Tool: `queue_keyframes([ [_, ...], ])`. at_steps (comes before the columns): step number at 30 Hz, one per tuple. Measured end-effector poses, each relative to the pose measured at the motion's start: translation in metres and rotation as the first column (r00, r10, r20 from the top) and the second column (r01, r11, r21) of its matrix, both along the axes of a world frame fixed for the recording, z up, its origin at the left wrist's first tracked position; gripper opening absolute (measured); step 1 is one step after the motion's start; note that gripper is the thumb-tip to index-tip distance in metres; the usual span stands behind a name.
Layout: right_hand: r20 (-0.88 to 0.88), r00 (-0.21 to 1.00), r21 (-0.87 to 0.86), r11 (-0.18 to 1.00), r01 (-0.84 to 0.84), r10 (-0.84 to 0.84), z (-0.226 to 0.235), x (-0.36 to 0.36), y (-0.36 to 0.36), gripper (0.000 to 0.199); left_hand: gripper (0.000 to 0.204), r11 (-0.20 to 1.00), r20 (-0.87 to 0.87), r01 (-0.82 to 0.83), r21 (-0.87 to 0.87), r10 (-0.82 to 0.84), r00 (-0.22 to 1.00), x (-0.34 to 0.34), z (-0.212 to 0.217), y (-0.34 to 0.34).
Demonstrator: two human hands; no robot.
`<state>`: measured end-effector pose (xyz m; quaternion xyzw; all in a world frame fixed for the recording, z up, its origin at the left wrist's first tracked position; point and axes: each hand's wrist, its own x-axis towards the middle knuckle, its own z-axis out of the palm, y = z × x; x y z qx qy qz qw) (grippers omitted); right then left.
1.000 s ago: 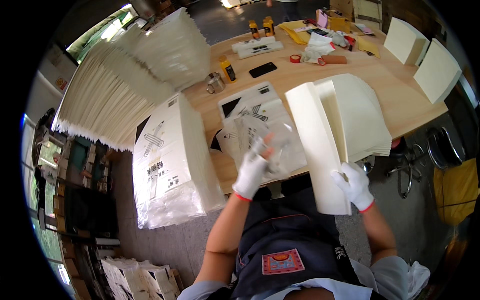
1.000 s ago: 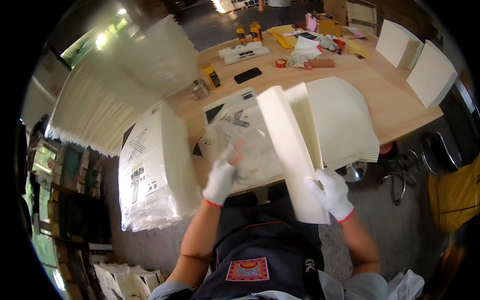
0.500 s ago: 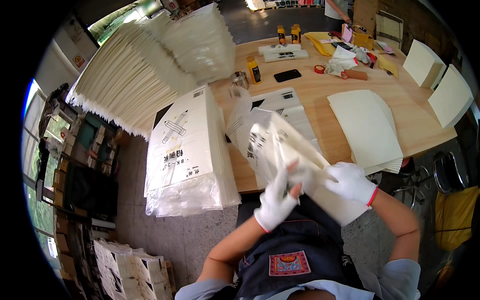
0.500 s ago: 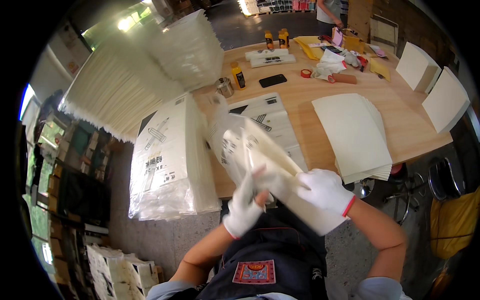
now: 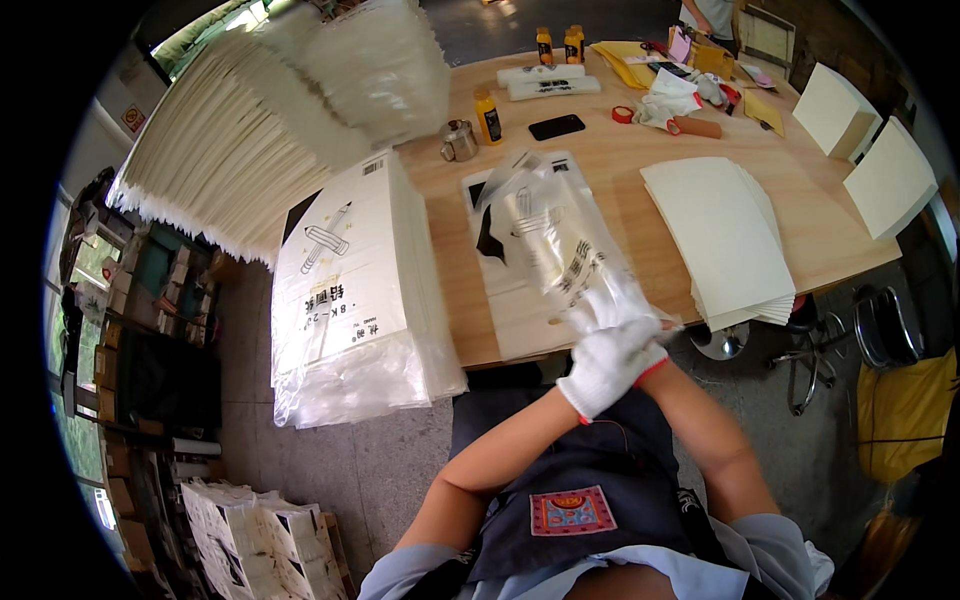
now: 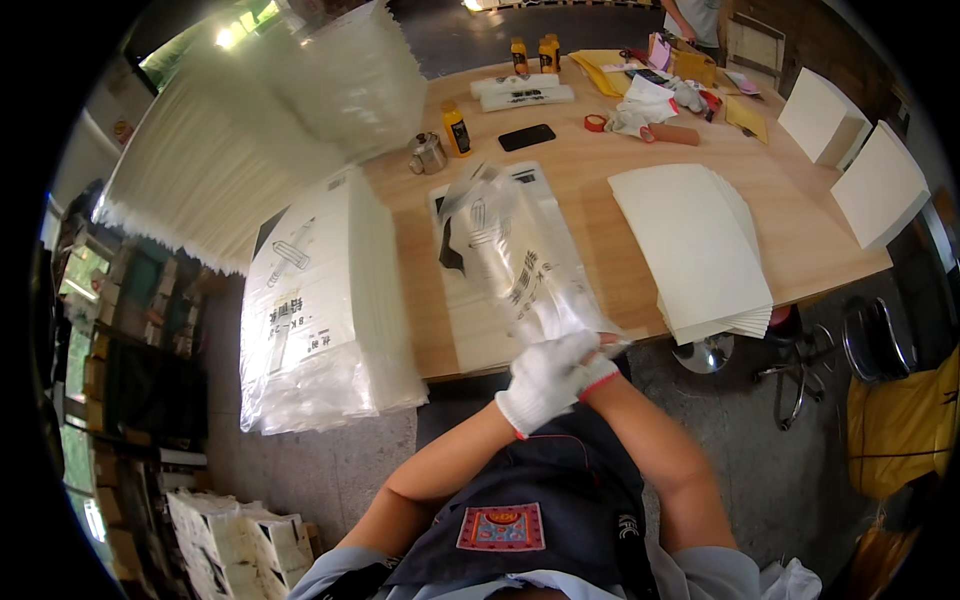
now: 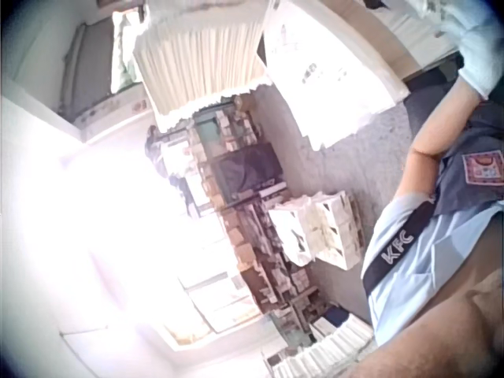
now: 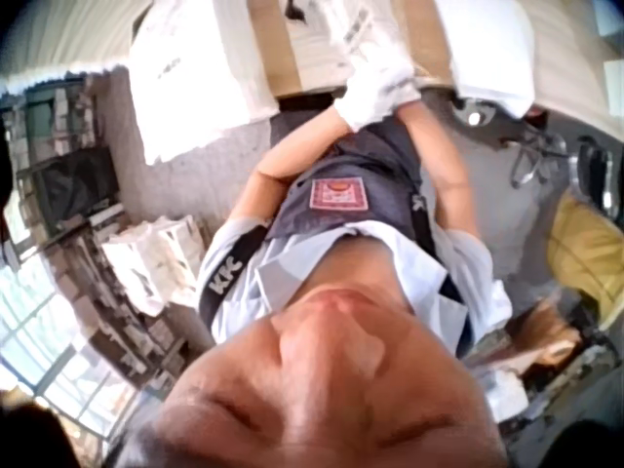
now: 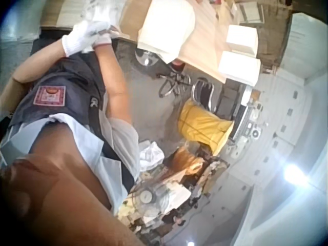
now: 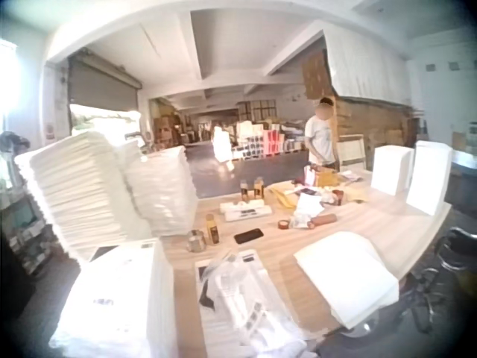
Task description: The person repeatedly picks up stacks of white paper and inserts them into clear plastic packaging sleeves. They handle the items one at a time, folding the paper to fit into the sleeves and placing the packaged units onto a growing pile on the table.
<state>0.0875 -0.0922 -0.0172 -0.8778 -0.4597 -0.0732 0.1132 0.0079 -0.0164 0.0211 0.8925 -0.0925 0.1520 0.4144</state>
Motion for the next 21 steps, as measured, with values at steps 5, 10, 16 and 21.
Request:
queue_keyframes([
  [5, -0.123, 0.992, 0.322, 0.944, 0.076, -0.037, -0.037, -0.077, -0.051, 0.038, 0.015, 0.99, -0.131, -0.14, 0.014, 0.141, 0.981, -0.024, -0.065, 0.041],
  [10, -0.085, 0.889, 0.009, 0.892, 0.452, -0.45, -0.048, -0.07, -0.072, 0.05, 0.016, 0.995, 0.154, 0.063, 0.075, -0.074, 0.985, -0.082, -0.104, 0.032],
  [16, -0.016, 0.91, -0.147, 0.902, 0.407, -0.413, -0.058, -0.072, -0.092, 0.024, 0.014, 0.794, -0.063, -0.604, 0.073, 0.608, 0.792, -0.131, -0.138, 0.094],
  [21, -0.104, 0.977, -0.255, 0.954, 0.156, -0.188, -0.014, -0.104, -0.107, 0.019, 0.014, 0.462, -0.553, -0.71, -0.532, 0.445, 0.704, -0.186, -0.104, 0.072],
])
